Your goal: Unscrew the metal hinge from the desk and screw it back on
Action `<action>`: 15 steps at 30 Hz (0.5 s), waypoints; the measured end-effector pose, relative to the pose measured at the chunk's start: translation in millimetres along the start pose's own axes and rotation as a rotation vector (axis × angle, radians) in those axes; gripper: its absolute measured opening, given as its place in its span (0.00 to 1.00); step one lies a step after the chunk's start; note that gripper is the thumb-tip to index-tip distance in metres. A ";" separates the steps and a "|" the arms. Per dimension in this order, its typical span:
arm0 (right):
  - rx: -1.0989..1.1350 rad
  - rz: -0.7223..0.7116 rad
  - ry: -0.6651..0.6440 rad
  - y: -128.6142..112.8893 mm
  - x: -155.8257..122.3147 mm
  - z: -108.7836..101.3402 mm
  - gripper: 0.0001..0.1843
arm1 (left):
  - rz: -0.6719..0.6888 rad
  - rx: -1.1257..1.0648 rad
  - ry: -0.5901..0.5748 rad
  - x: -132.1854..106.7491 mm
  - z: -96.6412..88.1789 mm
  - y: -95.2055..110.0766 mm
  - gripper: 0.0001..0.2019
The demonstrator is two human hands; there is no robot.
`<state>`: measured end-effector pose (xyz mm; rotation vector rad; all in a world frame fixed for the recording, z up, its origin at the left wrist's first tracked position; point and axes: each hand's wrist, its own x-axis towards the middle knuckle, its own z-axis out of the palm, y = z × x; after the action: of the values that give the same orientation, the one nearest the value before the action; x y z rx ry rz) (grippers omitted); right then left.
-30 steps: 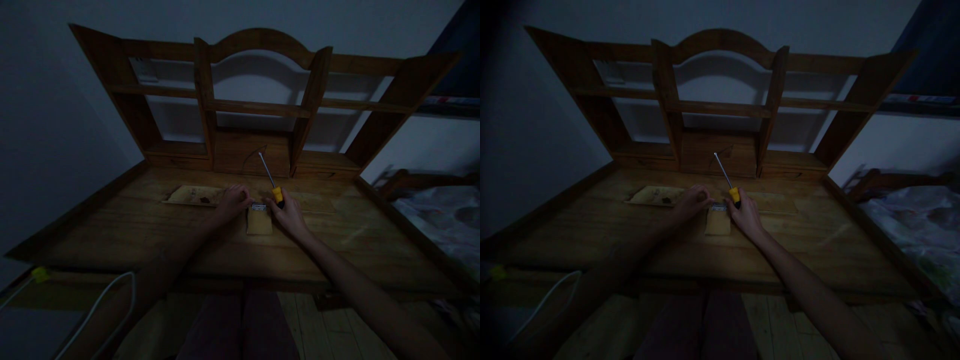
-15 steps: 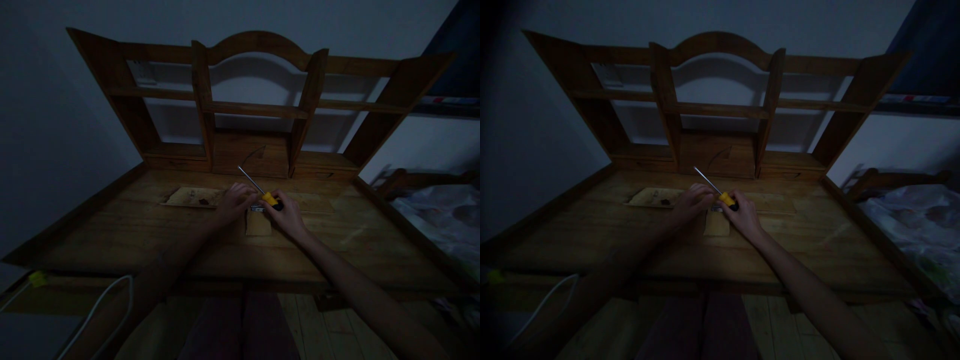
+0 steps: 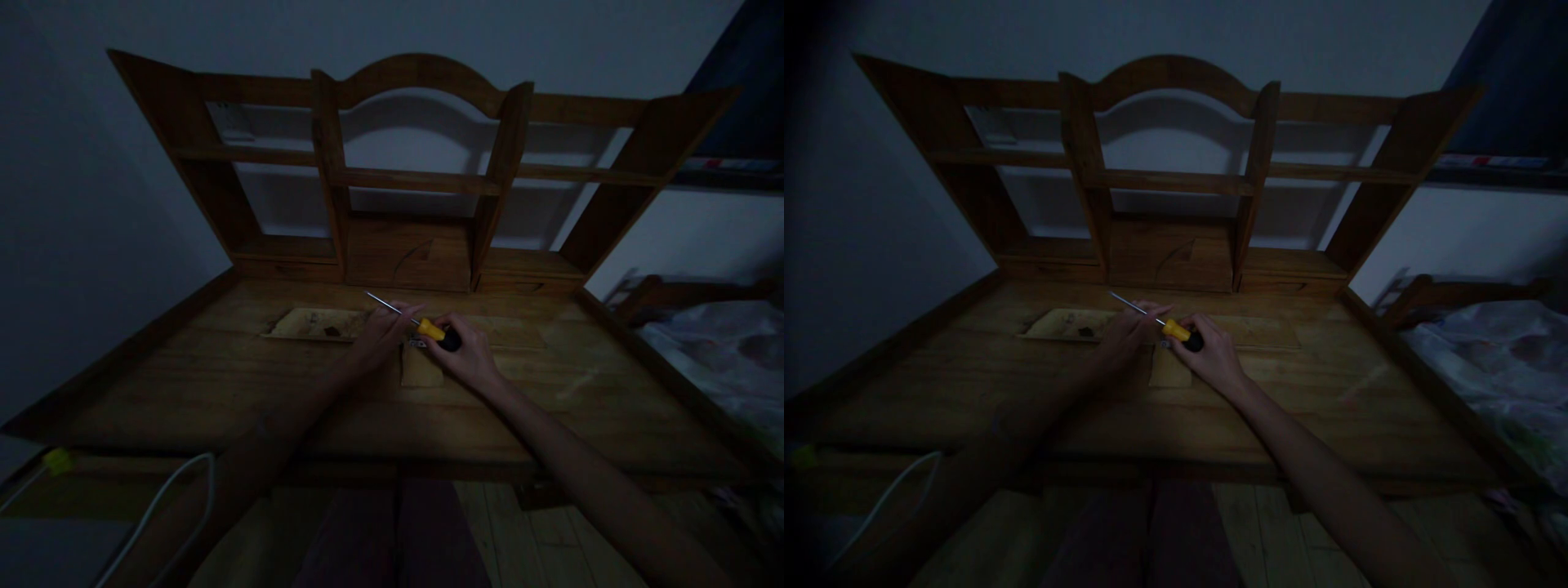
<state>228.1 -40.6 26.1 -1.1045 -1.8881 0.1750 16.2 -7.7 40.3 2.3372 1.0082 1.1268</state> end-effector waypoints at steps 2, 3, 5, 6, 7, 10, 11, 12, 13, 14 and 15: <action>-0.001 -0.004 -0.014 -1.5 -0.1 -0.5 0.09 | 0.011 -0.004 0.006 -0.6 0.4 -1.2 0.23; 0.000 -0.004 -0.021 -2.1 -0.1 -0.7 0.09 | 0.007 0.002 0.009 -0.9 0.8 -2.0 0.23; 0.006 -0.008 -0.018 -3.1 0.0 -1.1 0.09 | -0.009 0.015 0.018 -1.7 1.7 -3.5 0.23; 0.008 -0.012 -0.013 -3.5 0.0 -1.3 0.09 | -0.019 0.018 0.024 -2.1 2.0 -4.0 0.23; 0.009 -0.016 -0.011 -3.8 0.1 -1.4 0.09 | -0.030 0.018 0.034 -2.5 2.1 -4.2 0.23; 0.010 -0.015 -0.014 -4.5 0.1 -1.4 0.09 | -0.060 0.019 0.069 -3.4 1.6 -3.2 0.24; 0.012 -0.011 -0.014 -4.6 0.0 -1.2 0.09 | -0.070 0.020 0.081 -3.6 1.2 -2.8 0.24; 0.012 -0.007 -0.012 -4.6 -0.1 -1.0 0.09 | -0.080 0.021 0.095 -3.7 0.9 -2.4 0.24; 0.011 -0.005 -0.010 -4.6 -0.2 -0.7 0.09 | -0.092 0.023 0.111 -3.7 0.7 -2.3 0.25; 0.009 -0.004 -0.009 -4.4 -0.3 -0.3 0.09 | -0.106 0.026 0.129 -3.6 0.5 -2.5 0.25; 0.006 -0.005 -0.011 -4.2 -0.3 0.0 0.09 | -0.121 0.032 0.146 -3.4 0.3 -2.9 0.25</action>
<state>225.5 -43.3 28.1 -1.0973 -1.8989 0.1843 13.7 -8.2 36.6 2.2109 1.2095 1.2561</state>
